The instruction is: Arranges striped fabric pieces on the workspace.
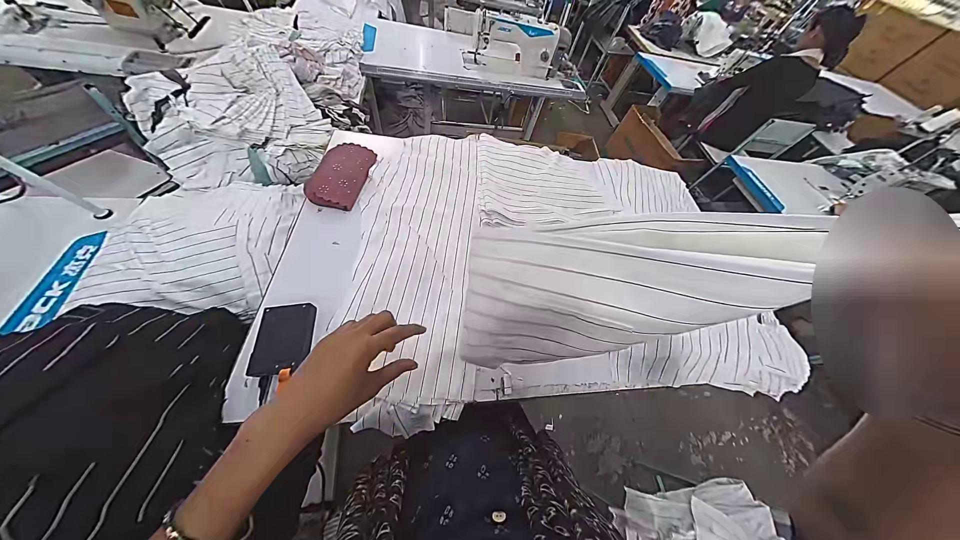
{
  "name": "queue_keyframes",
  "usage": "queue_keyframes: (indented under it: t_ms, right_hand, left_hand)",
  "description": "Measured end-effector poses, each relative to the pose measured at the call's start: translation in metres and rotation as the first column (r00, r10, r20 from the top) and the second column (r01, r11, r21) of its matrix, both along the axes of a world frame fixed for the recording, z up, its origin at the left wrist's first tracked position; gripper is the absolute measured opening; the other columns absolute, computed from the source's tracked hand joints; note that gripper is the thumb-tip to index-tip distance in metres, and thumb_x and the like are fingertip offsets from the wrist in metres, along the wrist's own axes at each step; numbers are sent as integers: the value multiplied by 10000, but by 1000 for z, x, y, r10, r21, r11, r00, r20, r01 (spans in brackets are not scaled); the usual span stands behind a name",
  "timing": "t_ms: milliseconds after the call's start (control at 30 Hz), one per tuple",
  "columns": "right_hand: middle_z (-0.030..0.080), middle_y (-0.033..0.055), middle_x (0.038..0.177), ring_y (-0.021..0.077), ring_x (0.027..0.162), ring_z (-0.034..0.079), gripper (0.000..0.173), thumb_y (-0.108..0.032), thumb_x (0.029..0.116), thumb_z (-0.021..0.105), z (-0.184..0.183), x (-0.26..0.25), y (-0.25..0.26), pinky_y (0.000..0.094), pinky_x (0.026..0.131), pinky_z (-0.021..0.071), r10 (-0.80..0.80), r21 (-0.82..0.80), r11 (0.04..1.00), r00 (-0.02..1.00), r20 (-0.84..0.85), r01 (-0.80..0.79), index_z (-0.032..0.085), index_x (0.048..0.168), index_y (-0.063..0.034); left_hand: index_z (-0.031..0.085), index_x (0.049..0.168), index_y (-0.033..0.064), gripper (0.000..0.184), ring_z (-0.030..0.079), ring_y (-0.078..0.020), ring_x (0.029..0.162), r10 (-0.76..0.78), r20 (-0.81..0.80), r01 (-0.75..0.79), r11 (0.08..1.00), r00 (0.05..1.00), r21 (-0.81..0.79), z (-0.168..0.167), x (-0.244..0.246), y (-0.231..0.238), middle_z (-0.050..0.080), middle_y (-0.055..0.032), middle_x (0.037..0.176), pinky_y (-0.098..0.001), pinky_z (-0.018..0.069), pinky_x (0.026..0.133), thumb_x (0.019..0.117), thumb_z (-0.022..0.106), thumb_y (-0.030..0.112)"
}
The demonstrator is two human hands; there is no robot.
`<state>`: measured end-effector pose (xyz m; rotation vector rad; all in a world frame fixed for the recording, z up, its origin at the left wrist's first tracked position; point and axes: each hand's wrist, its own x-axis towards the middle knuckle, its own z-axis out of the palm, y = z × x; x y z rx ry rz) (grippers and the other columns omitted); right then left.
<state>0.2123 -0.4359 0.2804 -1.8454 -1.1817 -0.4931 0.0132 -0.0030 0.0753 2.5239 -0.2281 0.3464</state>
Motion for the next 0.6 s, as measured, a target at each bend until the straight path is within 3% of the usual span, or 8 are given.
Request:
queue_keyframes:
  t_ms: [67, 133, 167, 300, 433, 600]
  right_hand:
    - [709, -199, 1051, -16, 1007, 669, 122, -377, 974, 690, 5, -6, 4, 187, 878, 561, 31, 15, 999, 999, 26, -32, 732, 1070, -315]
    - [689, -210, 1105, -32, 1044, 647, 141, -345, 1008, 644, 13, -16, 27, 173, 897, 547, 95, -31, 995, 995, 32, -94, 725, 1116, -304]
    - [681, -215, 1088, -59, 1008, 639, 140, -313, 1017, 633, 16, -18, 41, 136, 856, 544, 123, -57, 991, 992, 36, -121, 725, 1119, -288]
    - [684, -113, 945, -62, 864, 617, 106, -185, 976, 669, 16, -18, 78, 99, 760, 526, 185, -175, 965, 981, -64, -194, 757, 1028, -159]
    - [667, -50, 866, -90, 752, 512, 187, -215, 1015, 629, 6, -16, 86, 70, 687, 415, 236, -278, 921, 959, -160, -273, 757, 1040, -81]
    - [671, -27, 906, -77, 763, 546, 169, -266, 1020, 616, -5, -15, 105, 50, 679, 432, 363, -310, 874, 927, -92, -373, 731, 1042, -145]
  left_hand:
    - [721, 1218, 204, 359, 667, -165, 897, -6, 218, 34, 992, 976, -125, 31, 14, -20, 703, -33, 967, -352, 548, 796, 946, 672, 433]
    - [710, 1200, 194, 294, 633, -36, 1024, -63, 393, 177, 950, 917, -259, 66, 36, -51, 700, 4, 1043, -176, 503, 904, 973, 684, 380]
    - [714, 1185, 165, 273, 628, -16, 1050, -98, 471, 261, 919, 877, -295, 82, 47, -68, 695, 3, 1057, -148, 500, 924, 974, 695, 337]
    - [687, 1228, 83, 323, 636, -62, 1132, -161, 616, 437, 837, 771, -329, 114, 82, -117, 712, -53, 1161, -197, 505, 973, 982, 689, 292]
    - [657, 1239, 19, 355, 619, -92, 1208, -148, 632, 511, 736, 761, -444, 108, 94, -136, 692, -103, 1207, -234, 506, 1035, 976, 698, 255]
    - [650, 1079, -8, 255, 672, -83, 1081, -87, 659, 532, 673, 747, -514, 101, 89, -130, 723, -93, 1048, -239, 536, 975, 944, 736, 189]
